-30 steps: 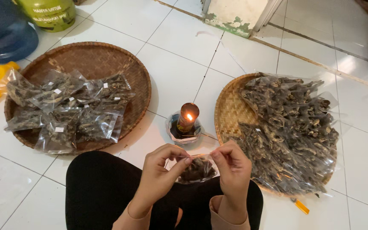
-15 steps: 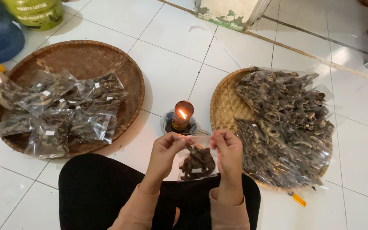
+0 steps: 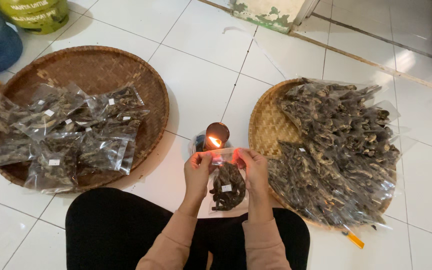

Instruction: The person sits on the floor and places dried sea cucumber pieces into small clear plastic bags, holding each bag opening over a small oil-lamp flame to heat-seal it closed. Sealed bags are placed into a bamboo tray alongside other finished bags, and the person repeats the process with the next bag.

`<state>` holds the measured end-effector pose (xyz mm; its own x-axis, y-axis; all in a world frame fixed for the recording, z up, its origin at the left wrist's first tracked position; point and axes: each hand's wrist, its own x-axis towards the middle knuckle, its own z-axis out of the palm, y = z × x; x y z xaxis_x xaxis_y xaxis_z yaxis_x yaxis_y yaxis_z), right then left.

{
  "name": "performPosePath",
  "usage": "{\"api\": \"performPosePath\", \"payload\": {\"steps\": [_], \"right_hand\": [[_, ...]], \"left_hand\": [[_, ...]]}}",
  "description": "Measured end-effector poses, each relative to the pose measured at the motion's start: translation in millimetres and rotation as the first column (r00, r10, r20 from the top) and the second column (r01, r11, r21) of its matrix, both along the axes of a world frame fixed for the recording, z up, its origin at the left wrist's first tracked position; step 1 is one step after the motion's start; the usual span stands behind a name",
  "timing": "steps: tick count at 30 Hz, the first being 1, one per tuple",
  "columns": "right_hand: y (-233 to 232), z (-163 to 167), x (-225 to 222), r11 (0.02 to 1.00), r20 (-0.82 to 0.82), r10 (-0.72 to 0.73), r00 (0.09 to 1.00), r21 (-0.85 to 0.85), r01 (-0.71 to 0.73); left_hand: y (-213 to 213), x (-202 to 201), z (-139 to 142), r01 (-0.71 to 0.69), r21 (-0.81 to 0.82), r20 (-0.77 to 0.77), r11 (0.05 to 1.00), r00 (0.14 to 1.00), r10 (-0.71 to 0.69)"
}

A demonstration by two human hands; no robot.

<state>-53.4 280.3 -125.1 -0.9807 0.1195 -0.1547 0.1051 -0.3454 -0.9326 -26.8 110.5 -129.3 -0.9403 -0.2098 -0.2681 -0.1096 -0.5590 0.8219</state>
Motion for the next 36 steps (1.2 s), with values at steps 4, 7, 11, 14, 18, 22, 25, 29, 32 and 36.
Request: {"api": "performPosePath", "payload": {"steps": [4,7,11,14,18,22,25,29,32,36], "right_hand": [[-1.7,-2.2,-7.2,0.999,0.019,-0.008,1.000,0.046,0.007],[-2.9,-2.3,-9.6,0.998,0.036,-0.008,0.999,0.057,0.006],[-2.5,-3.3,-13.9,0.996,0.084,-0.034,0.996,0.080,0.027],[-2.8,-3.6,-17.1,0.999,0.090,-0.033,0.995,0.044,0.029],[-3.7,-1.6,-18.8,0.996,0.095,-0.048,0.994,0.080,0.041],[-2.1,2.5,-19.5,0.994,0.087,-0.061,0.994,0.091,0.053],[0.4,4.7,-19.4,0.992,0.100,-0.075,0.992,0.105,0.065],[0.8,3.1,-21.7,0.996,0.111,-0.072,0.991,0.061,0.065],[-0.5,-1.3,-25.2,0.994,0.100,-0.065,0.993,0.090,0.056],[0.5,-7.3,-27.4,0.996,0.050,-0.049,0.998,0.080,0.045]], "left_hand": [[2.5,-8.3,-9.1,-0.025,0.055,0.022,0.998,0.999,0.024],[4.2,-11.2,-13.4,-0.036,0.057,0.012,0.998,0.999,0.036],[8.0,-13.8,-13.8,-0.057,0.043,0.038,0.997,0.998,0.055],[9.1,-13.8,-10.2,-0.088,-0.025,0.054,0.996,0.995,0.089],[10.5,-13.3,-3.8,-0.088,-0.007,0.042,0.996,0.995,0.088],[14.4,-14.3,0.2,-0.101,-0.014,0.042,0.995,0.994,0.101],[17.4,-15.6,1.0,-0.095,-0.022,0.059,0.995,0.994,0.096],[18.9,-17.4,-0.3,-0.108,0.044,0.085,0.993,0.991,0.104],[16.9,-18.0,-2.2,-0.129,0.010,0.062,0.992,0.990,0.128],[16.7,-18.8,-4.3,-0.132,0.026,0.062,0.991,0.989,0.131]]}}
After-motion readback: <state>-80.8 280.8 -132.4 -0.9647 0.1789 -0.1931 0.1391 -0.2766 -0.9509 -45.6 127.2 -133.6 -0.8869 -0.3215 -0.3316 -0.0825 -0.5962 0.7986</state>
